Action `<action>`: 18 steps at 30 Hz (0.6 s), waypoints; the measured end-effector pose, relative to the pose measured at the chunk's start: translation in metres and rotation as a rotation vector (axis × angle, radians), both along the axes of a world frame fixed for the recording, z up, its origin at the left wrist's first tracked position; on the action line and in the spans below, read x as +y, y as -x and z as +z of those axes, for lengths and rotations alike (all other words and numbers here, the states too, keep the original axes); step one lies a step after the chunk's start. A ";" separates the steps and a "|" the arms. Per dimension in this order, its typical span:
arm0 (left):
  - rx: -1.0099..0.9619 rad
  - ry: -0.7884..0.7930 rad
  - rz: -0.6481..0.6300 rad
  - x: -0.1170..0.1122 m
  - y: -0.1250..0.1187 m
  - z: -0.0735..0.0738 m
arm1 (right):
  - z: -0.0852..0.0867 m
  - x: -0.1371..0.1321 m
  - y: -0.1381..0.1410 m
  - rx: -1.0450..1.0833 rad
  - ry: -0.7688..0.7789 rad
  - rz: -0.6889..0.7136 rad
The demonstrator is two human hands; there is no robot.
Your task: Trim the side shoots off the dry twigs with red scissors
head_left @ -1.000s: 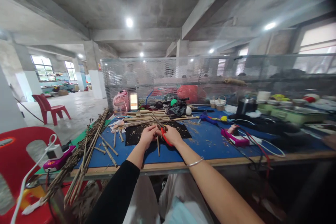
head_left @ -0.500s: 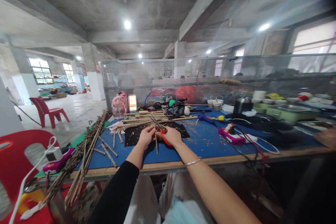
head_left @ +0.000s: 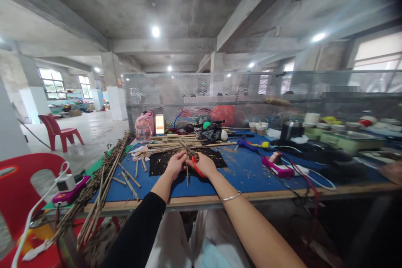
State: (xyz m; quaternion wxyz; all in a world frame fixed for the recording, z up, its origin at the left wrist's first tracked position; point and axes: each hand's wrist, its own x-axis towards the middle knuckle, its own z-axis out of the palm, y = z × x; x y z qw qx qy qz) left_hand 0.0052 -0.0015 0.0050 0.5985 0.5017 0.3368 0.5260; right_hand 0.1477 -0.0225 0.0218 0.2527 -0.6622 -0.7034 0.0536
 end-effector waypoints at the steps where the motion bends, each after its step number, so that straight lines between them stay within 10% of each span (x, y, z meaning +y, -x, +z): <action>1: 0.003 -0.007 -0.003 0.001 0.000 0.000 | 0.001 0.001 -0.001 0.011 0.010 0.015; 18: 0.188 -0.103 -0.039 -0.005 0.001 0.002 | 0.000 0.015 -0.013 0.082 0.085 0.151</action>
